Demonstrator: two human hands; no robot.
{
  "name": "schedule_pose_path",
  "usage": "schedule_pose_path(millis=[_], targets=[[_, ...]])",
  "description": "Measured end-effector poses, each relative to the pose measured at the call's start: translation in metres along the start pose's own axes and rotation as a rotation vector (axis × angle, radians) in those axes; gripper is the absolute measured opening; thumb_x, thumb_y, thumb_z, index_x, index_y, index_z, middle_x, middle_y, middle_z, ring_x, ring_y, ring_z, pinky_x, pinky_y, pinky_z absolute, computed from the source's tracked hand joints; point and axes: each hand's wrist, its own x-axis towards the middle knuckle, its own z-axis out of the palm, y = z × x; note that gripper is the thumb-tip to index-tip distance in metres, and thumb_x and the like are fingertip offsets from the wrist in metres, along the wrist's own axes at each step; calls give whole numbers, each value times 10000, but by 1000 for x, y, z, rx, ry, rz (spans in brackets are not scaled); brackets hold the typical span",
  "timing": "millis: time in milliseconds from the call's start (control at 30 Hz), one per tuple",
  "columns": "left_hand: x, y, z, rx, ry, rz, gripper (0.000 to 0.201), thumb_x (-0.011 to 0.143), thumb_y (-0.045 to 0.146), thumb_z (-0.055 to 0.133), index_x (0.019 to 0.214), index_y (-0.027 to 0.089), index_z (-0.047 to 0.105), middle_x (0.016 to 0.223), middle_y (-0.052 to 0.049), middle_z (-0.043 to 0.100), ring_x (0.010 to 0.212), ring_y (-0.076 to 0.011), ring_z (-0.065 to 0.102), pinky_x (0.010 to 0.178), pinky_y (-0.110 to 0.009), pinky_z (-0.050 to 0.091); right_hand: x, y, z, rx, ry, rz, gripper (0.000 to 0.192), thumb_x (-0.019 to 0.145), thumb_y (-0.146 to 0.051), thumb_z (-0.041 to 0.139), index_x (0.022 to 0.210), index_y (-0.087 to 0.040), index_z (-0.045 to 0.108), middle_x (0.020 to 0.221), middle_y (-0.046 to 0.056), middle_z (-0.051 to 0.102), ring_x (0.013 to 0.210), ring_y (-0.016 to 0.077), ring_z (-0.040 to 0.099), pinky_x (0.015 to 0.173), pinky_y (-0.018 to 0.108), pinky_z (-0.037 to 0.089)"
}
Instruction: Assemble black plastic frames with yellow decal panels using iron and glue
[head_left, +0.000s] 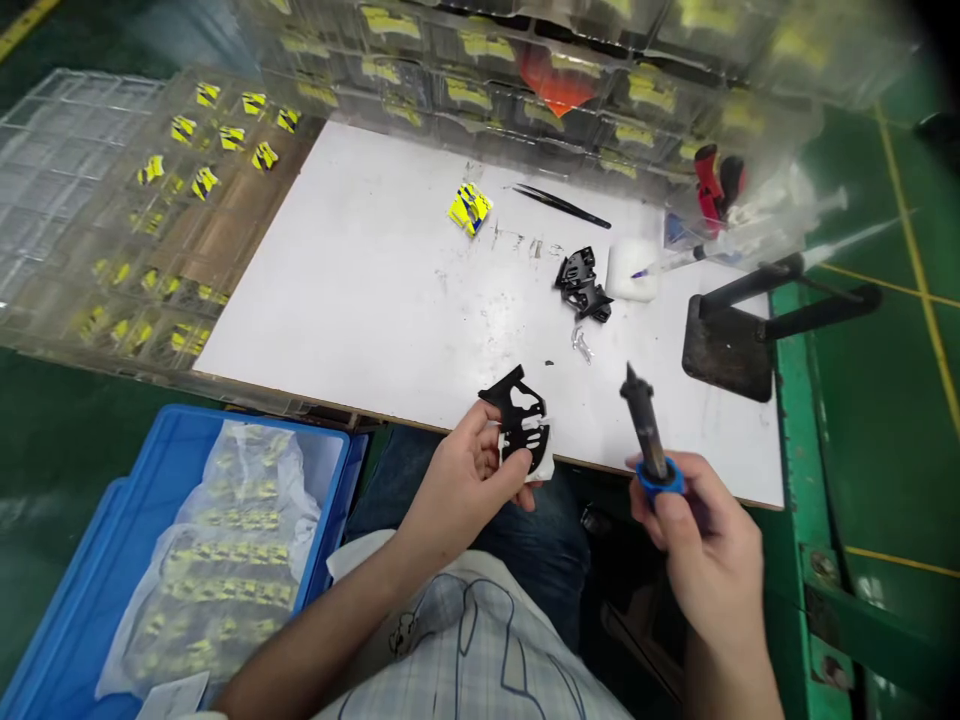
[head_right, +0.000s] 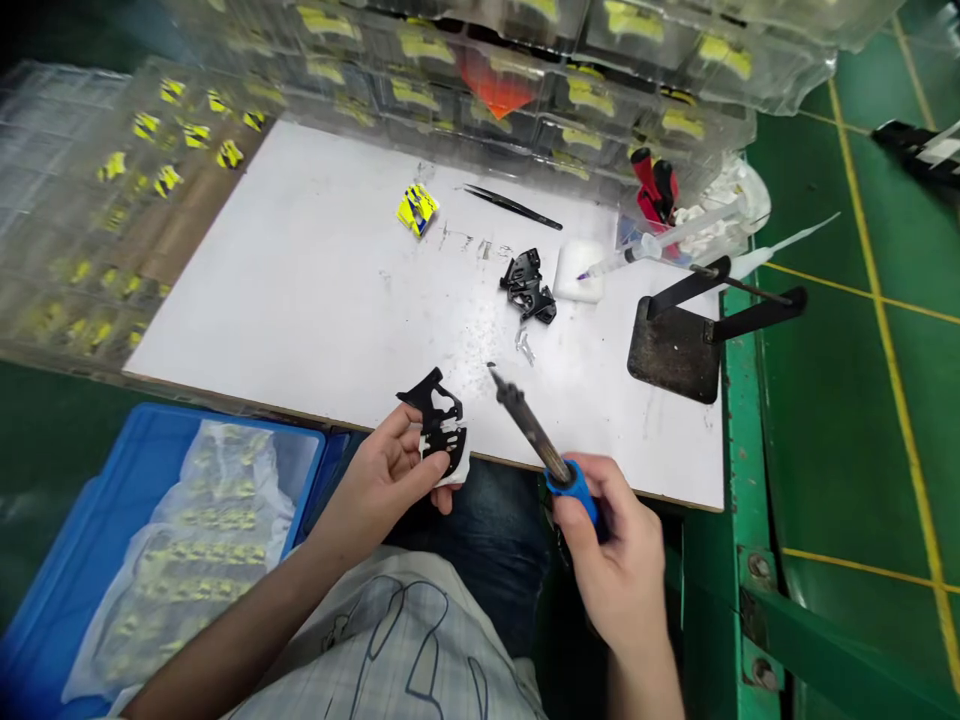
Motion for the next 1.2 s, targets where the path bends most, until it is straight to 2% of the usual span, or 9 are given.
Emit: schedule_pose_path(millis=[67,167,233,300,433,567,767,933,1200], targets=[[1,-2,-4,94,21,33,91,947,223,547,980,209,463,674,81,580,552,-92,621,641,-236,512,-4,3,-19,-268,10,-87,232,983,-445,592,958,-228,670,668,-21,623,522,118,535,484,232,392],[4,-5,-12,220,-33,17,104,1002,312,480,1045,233,425,626,91,584,493,-102,554,558,-235,456,-6,4,-43,-543,29,-272,235,998,-431,574,940,-225,670,716,-7,687,553,141,622,529,246,445],[6,-6,-16,295,-60,7,125,1024,353,444,1069,242,410,598,100,563,464,-100,473,504,-225,381,-5,4,-54,-654,-12,-408,190,1003,-397,586,1018,-228,670,812,8,736,622,167,686,587,257,484],[7,-7,-19,348,-56,28,124,1035,360,418,1058,238,420,574,114,480,477,-99,394,500,-227,326,-4,3,-60,-737,-80,-506,199,1013,-367,584,1117,-215,658,903,33,760,698,196,727,640,273,504],[9,-6,-19,431,-52,96,207,1047,345,363,931,211,469,651,84,371,562,-108,348,544,-252,294,-1,1,-64,-851,-163,-611,267,1040,-368,544,1161,-155,649,909,77,761,713,219,740,626,303,480],[10,0,-16,501,-76,136,237,1044,307,332,869,207,456,663,67,395,574,-120,366,562,-272,285,4,-2,-64,-874,-229,-630,298,1043,-375,549,1174,-128,652,907,78,756,638,189,714,601,313,444],[10,4,-17,513,-97,108,243,1041,295,312,865,210,458,628,71,366,547,-127,344,538,-278,261,14,-9,-58,-866,-275,-661,286,1053,-364,535,1154,-120,646,849,41,732,537,142,636,564,304,412],[10,3,-18,509,-110,95,254,1045,295,307,896,199,489,654,60,401,566,-128,364,545,-279,275,15,-11,-54,-879,-310,-621,316,1062,-397,502,1174,-142,652,790,10,701,504,140,609,515,308,384],[11,3,-20,525,-134,139,259,1045,263,319,856,199,484,608,76,378,509,-114,353,514,-272,262,15,-10,-54,-900,-332,-596,327,1064,-413,482,1165,-157,658,863,30,739,525,160,638,524,322,418]])
